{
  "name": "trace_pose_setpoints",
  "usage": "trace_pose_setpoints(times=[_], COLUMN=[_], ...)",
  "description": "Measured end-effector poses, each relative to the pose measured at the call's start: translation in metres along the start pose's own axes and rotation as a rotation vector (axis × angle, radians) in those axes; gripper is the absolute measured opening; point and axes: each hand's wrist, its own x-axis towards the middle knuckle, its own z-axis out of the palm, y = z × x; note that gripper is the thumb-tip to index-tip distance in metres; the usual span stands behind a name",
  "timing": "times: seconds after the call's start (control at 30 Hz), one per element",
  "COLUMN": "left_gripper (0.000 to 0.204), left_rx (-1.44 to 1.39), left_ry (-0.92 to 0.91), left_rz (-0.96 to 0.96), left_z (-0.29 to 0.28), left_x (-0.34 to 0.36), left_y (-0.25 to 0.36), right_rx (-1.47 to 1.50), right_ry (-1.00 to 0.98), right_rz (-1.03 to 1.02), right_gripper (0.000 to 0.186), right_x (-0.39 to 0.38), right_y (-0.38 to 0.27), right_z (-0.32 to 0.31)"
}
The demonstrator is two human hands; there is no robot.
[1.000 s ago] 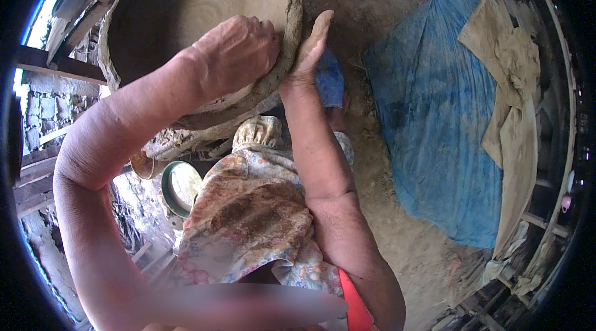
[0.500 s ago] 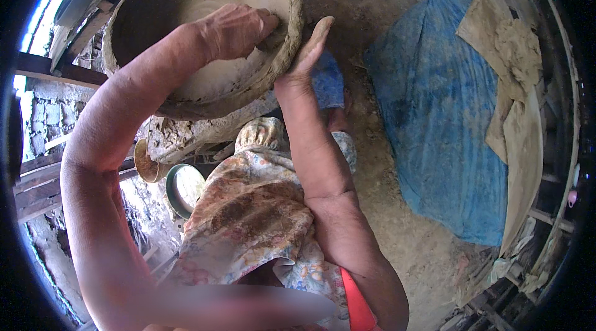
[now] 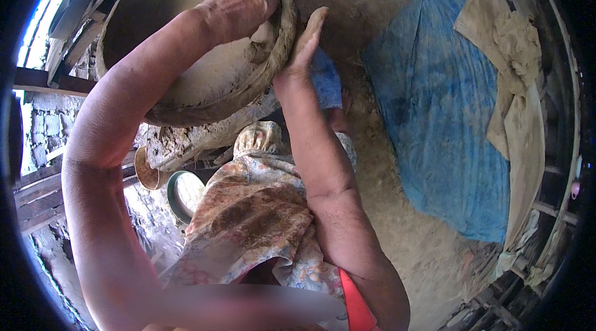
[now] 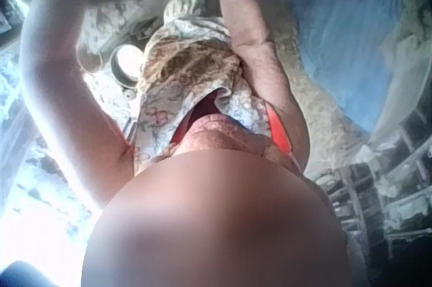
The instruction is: The person shapes a clay vessel on a spinning pottery wheel, using both hands to pull and smooth the walls and rim. They occasionally dip fingers into a small container of slip to lubricate the surface and refine the form.
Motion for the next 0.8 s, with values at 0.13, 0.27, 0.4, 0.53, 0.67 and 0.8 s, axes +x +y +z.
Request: trace_pose_setpoints(times=[0.13,0.27,0.4,0.53,0.67,0.8], left_gripper=[0.019,0.02,0.02,0.017,0.014,0.014], left_rx=[0.262,-0.011,-0.227,-0.039,0.153,0.219], left_ry=[0.042,-0.072,-0.021,-0.176,-0.028,-0.079], left_rz=[0.198,0.081,-0.091,0.061,0.218,0.337], left_z=[0.003,0.0,-0.003,-0.01,-0.008,-0.006], left_x=[-0.014,0.006,0.022,0.023,0.0,-0.028], left_y=[0.017,-0.024,-0.033,-0.012,0.009,0.024], right_rx=[-0.062,-0.024,0.264,0.28,0.251,0.163], right_ry=[-0.025,-0.062,-0.107,-0.053,0.047,0.104], right_rz=[0.038,-0.046,-0.065,-0.102,-0.054,-0.014], right_gripper=[0.086,0.086,0.083,0.077,0.076,0.078], right_x=[0.0,0.003,-0.001,0.004,0.006,0.005], right_y=[-0.009,-0.004,0.012,0.014,0.009,0.006], right_z=[0.002,0.0,-0.007,-0.009,-0.007,-0.008])
